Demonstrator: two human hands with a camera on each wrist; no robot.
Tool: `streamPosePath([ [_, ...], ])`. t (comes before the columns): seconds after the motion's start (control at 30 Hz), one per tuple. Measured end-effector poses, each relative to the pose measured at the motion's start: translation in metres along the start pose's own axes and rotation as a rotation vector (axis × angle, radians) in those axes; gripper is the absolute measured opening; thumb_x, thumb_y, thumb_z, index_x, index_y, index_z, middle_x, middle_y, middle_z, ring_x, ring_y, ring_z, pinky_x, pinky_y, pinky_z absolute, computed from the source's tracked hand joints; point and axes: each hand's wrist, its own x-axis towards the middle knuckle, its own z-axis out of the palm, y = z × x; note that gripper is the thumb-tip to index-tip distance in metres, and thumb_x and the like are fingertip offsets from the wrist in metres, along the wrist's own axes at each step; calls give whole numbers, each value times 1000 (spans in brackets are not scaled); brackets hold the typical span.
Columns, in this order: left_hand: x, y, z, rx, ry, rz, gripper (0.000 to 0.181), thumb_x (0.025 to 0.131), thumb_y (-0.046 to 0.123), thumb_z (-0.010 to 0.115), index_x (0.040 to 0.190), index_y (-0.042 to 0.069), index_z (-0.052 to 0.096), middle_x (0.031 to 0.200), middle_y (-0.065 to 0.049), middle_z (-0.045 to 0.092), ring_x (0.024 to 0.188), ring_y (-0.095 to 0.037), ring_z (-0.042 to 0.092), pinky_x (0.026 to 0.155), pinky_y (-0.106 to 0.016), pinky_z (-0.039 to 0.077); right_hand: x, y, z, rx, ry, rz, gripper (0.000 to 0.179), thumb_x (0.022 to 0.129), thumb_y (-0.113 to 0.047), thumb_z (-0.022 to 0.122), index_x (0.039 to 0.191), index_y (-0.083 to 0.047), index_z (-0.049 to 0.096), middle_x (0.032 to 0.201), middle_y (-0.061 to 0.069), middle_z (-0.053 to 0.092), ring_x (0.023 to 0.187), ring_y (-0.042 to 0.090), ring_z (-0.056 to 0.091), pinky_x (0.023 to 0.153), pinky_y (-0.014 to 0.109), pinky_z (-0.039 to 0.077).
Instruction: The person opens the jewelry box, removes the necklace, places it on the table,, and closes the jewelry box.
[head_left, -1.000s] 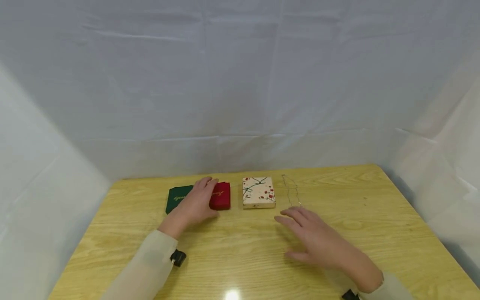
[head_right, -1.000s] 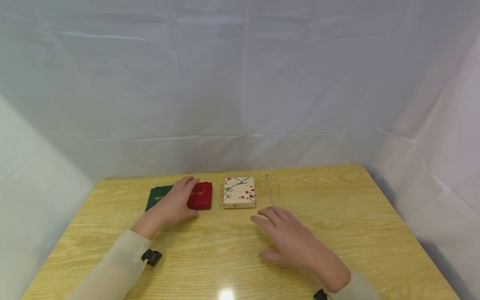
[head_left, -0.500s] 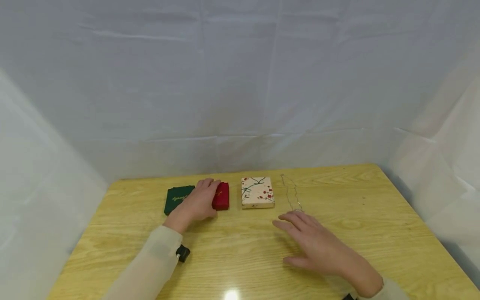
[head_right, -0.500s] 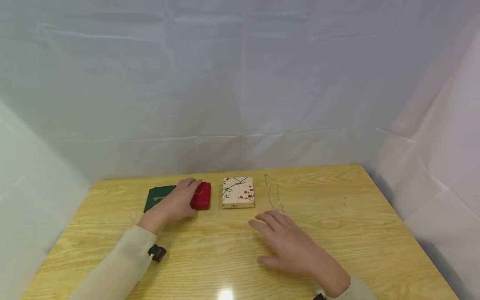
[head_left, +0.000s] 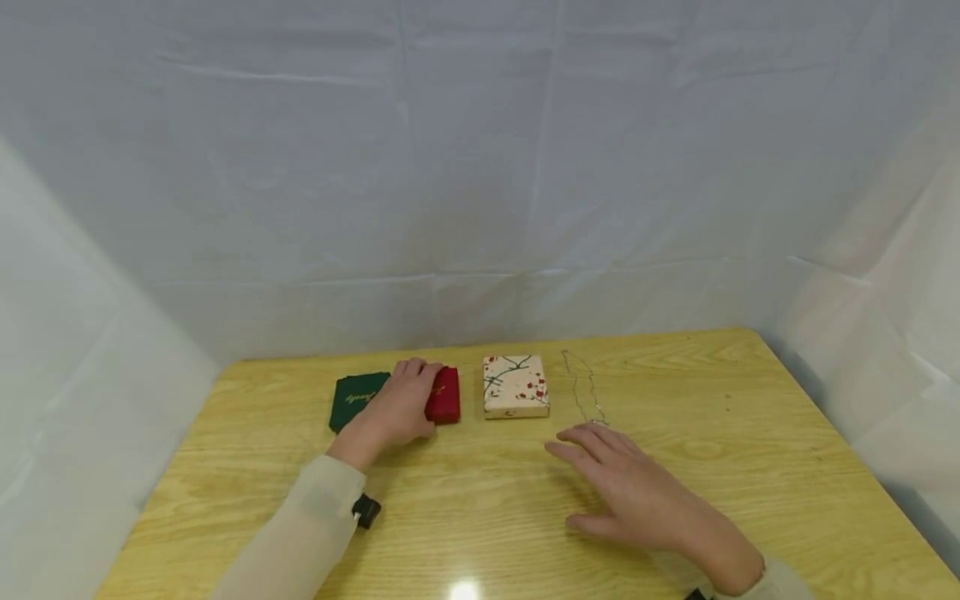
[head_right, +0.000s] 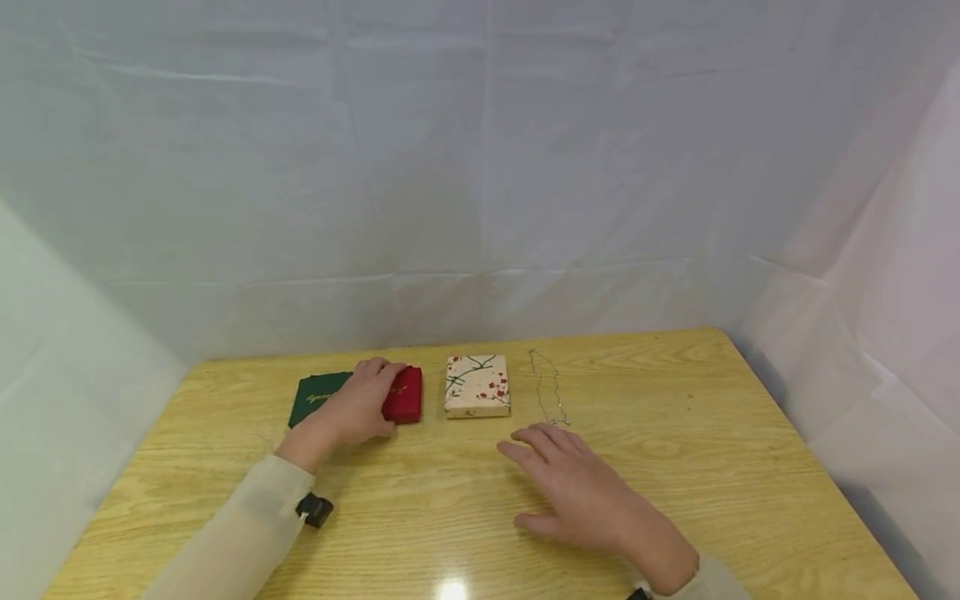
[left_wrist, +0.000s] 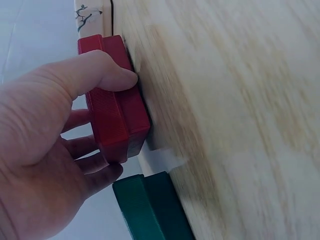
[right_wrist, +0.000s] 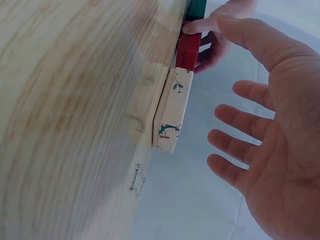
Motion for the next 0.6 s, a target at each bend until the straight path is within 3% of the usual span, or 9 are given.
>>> streamPosePath([
  [0.6, -29, 20, -6, 7, 87, 83, 94, 78, 18, 93, 156, 2, 43, 144, -18, 49, 129, -37, 43, 106, -53, 47, 3, 0, -2, -10, 24, -12, 90, 87, -49, 86, 160, -16, 44, 155, 6, 47, 144, 29, 43, 119, 56, 37],
])
